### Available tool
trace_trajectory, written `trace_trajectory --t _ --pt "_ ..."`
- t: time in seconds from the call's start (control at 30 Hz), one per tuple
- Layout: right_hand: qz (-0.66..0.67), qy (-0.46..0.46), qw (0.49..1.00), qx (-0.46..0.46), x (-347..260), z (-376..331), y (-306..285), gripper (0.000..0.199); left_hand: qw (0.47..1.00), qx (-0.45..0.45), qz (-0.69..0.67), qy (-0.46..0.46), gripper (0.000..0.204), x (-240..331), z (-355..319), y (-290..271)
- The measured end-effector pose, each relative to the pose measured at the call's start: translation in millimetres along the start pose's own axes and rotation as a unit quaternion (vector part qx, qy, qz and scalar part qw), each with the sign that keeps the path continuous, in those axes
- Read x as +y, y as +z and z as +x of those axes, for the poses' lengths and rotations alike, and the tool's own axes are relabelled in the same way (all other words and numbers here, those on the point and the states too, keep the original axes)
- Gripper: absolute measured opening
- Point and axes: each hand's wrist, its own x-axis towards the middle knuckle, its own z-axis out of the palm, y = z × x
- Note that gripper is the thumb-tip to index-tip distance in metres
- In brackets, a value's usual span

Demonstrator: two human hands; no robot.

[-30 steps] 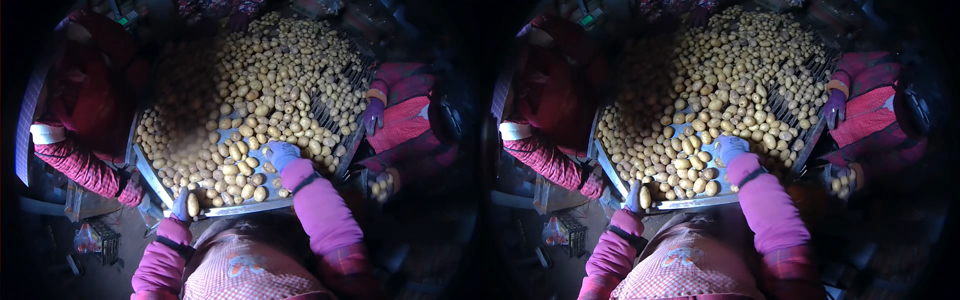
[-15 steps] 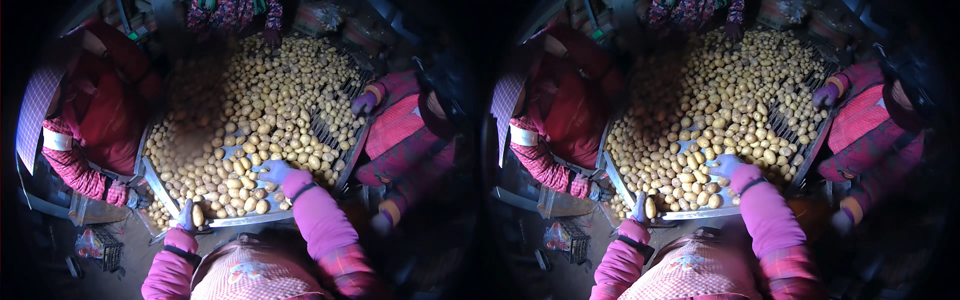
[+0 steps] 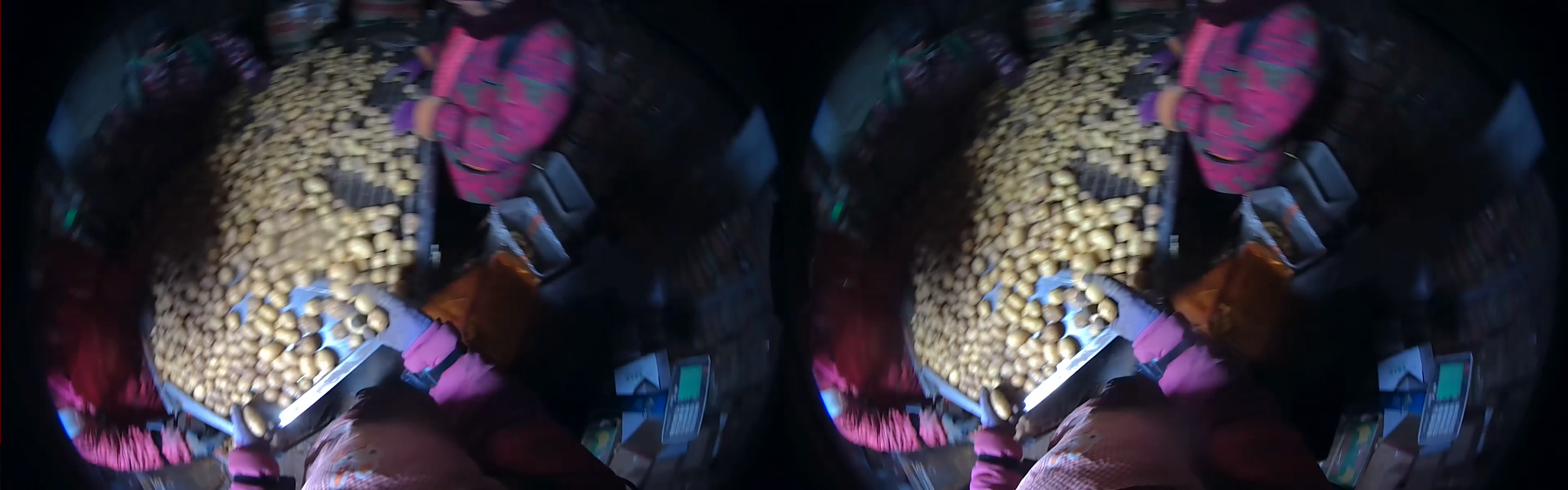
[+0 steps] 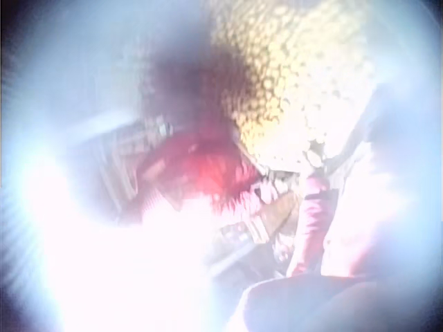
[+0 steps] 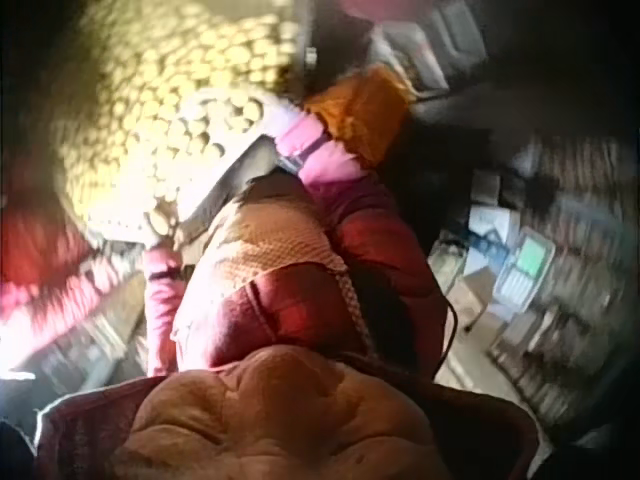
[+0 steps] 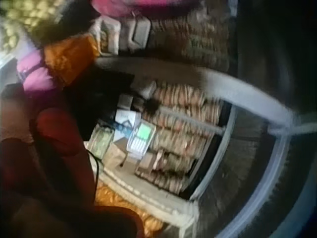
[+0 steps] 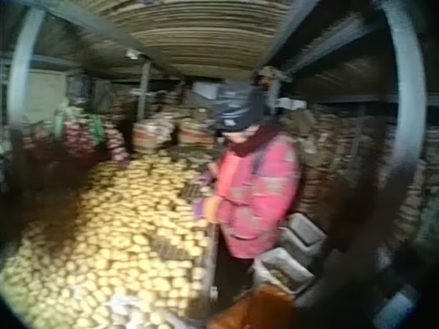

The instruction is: Sorting potatoes by hand on a sorting table and placing them into crates or bags.

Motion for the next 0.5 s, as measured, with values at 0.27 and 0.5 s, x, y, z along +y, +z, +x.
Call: trace_trajectory --t 0.27,0.5 --pt "0.111 -0.003 0.976 0.189 -28 -103 -124 0.026 0.992 -0.067 -0.094 -0.042 0.064 11 -8 19" --pt "0.198 -0.178 0.853 0.449 -123 -104 -246 0.036 0.989 -0.137 -0.046 -0.041 0.073 14 -3 9"
